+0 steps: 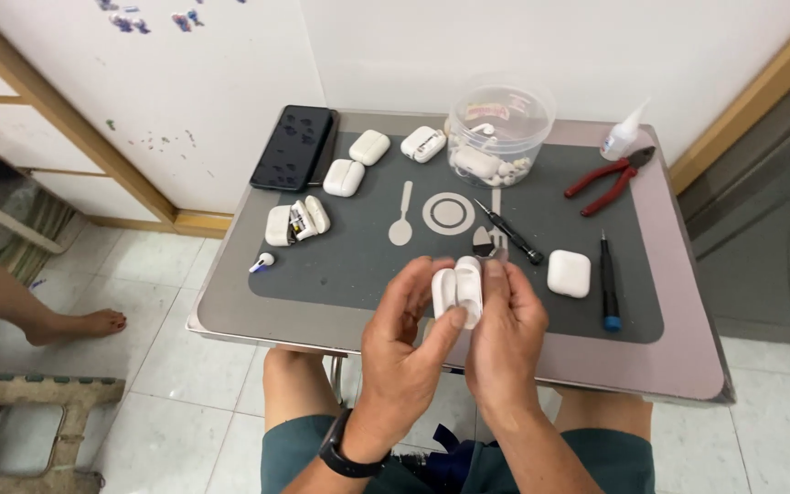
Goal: Prying open and disassembling an AirPod charging case using a small blade and other repair tools.
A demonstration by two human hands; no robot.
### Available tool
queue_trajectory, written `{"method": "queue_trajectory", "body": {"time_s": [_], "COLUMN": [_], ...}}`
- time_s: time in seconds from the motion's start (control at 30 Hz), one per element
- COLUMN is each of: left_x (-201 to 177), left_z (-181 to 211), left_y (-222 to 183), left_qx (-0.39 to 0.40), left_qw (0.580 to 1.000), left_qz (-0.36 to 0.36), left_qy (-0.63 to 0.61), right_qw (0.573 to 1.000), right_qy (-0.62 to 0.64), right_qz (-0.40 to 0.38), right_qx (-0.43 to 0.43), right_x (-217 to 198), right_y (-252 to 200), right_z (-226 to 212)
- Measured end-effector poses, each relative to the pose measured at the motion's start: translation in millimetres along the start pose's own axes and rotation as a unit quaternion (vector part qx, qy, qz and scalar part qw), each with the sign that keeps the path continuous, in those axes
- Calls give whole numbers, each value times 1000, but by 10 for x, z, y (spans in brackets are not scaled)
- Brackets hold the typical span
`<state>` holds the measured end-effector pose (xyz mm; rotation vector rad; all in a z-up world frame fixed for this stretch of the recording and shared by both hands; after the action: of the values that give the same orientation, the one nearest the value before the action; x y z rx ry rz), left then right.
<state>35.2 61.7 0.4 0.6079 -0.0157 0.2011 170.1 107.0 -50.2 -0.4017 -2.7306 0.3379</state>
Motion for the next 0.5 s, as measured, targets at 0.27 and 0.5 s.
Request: {"method": "queue_trajectory", "body": {"time_s": [0.27, 0.5], "left_x": [-17, 79], "left_z": [-124, -258], "left_y": [193, 181], "left_qx": [55, -137], "left_qw": [957, 986], "left_qz": [-172, -93], "left_qy": [229, -11], "right_qw": [977, 992], "right_qy": [-155, 30], "right_qz": [15, 54], "right_qx": [-142, -109], "right_x": [-95, -146], "right_y": [24, 220], "right_z": [-182, -45]}}
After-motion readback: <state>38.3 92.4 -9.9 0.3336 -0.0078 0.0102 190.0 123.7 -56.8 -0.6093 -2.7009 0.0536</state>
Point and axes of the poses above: each hand's wrist, its own y-axis towards the middle knuckle, its own x-axis out of the palm, z = x × y, the point moved 9 cm from there along y, towards the middle knuckle, and after that the axes turned 10 degrees about x, right-handed, at the moved point
